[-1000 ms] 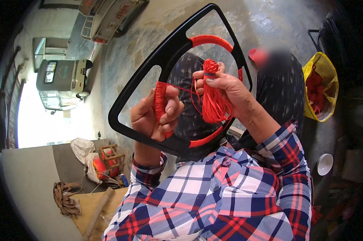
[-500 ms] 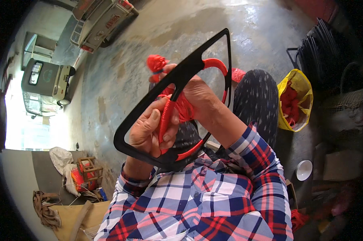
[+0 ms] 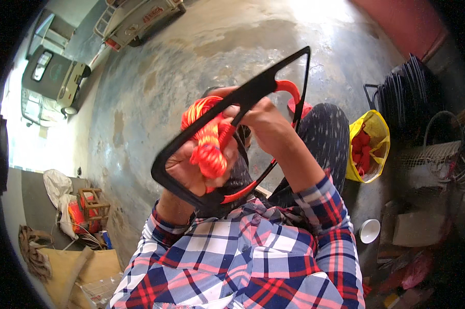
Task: Wrapping a black plastic frame with red nylon string.
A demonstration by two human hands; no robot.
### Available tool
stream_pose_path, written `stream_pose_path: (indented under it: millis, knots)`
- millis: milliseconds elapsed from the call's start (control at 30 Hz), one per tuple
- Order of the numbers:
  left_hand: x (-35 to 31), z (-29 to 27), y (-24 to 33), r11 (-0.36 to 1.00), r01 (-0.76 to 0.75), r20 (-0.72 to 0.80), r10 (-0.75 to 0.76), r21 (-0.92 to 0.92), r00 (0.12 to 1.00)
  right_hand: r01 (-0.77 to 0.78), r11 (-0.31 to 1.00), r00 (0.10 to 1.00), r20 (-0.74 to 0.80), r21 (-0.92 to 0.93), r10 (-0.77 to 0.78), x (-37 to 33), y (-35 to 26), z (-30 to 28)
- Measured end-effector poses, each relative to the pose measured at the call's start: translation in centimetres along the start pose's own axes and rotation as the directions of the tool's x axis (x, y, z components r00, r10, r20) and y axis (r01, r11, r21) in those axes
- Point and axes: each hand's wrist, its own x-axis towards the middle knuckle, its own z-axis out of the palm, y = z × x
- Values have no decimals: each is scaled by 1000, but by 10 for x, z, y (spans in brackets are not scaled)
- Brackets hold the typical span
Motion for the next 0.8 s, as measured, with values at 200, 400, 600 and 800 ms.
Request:
stream_pose_path:
  millis: [200, 400, 600, 800]
  knots:
    - [-6, -13, 8, 944, -241, -161, 280, 225, 946, -70, 998, 991, -117, 4, 70, -49, 10, 28]
    - [-5, -9, 9, 949, -211, -157, 251, 236, 955, 92, 995, 978, -192, 22, -87, -26, -6, 54]
    - [-15, -42, 22, 957, -277, -21, 279, 84, 960, 363, 905, 907, -309, 223, -287, -16, -52, 23]
    - [-29, -69, 27, 919, -390, -115, 394, 56, 912, 430, 844, 886, -329, 320, -327, -46, -60, -69]
